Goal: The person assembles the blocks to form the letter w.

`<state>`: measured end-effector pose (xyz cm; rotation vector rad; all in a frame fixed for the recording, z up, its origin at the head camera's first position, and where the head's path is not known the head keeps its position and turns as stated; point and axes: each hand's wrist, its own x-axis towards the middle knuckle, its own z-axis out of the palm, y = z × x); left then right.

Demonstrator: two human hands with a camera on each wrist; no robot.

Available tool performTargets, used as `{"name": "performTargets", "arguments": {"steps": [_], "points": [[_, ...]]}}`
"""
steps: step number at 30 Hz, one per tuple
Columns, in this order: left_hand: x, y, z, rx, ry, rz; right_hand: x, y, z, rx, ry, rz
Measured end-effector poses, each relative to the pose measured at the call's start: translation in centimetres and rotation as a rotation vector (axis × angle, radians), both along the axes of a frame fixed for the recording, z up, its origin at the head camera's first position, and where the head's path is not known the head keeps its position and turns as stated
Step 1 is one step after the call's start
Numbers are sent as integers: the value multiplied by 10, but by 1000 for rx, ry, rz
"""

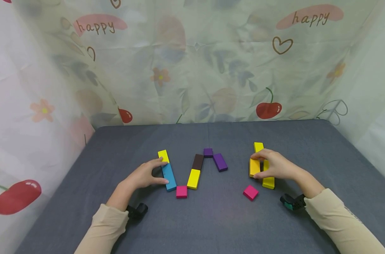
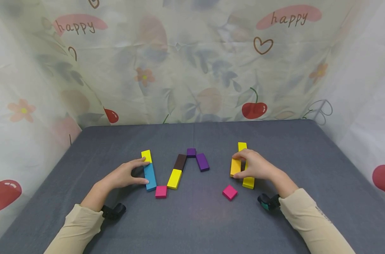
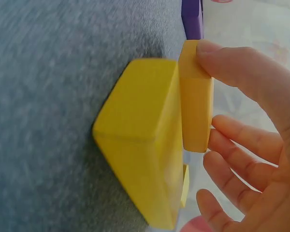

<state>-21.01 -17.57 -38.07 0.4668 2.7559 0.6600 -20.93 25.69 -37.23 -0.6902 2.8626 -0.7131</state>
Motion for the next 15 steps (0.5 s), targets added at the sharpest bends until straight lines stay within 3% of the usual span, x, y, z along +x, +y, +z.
{"name": "performTargets", "arguments": {"steps": [15], "points": [[-1, 0, 0, -6, -5, -5, 0, -16, 1, -12, 1, 64]]}}
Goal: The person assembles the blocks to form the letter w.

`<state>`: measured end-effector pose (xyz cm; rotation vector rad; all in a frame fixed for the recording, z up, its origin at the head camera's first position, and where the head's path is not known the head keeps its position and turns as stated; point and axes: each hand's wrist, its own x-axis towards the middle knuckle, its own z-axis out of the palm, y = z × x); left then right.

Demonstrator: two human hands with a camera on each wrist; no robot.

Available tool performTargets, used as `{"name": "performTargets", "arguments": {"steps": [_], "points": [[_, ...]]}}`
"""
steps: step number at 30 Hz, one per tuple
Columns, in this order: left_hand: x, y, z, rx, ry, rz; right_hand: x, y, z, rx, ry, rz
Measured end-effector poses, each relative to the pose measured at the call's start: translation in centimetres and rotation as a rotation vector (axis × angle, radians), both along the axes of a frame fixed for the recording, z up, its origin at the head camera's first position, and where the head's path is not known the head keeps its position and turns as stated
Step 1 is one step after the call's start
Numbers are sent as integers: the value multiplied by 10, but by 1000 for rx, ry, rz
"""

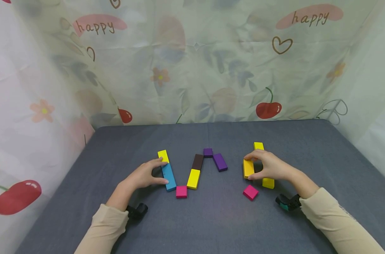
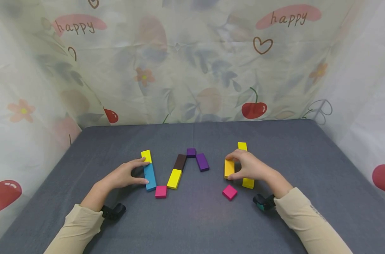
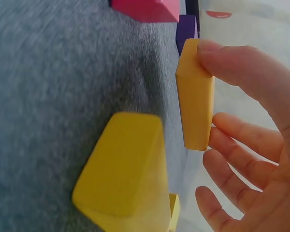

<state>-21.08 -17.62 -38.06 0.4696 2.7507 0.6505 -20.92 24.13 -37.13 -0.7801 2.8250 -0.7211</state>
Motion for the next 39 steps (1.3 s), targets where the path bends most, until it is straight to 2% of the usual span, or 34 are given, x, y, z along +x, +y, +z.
{"name": "performTargets", "arguments": {"steps": [10, 25, 39], "points": [[-1, 1, -1, 7, -6, 15, -1, -6, -1, -19, -3, 36], [0, 1, 0, -2, 12, 4, -1, -19, -1, -24, -11, 107], [1, 1, 1, 7, 5, 1, 0, -30, -5, -18, 26, 201]]}}
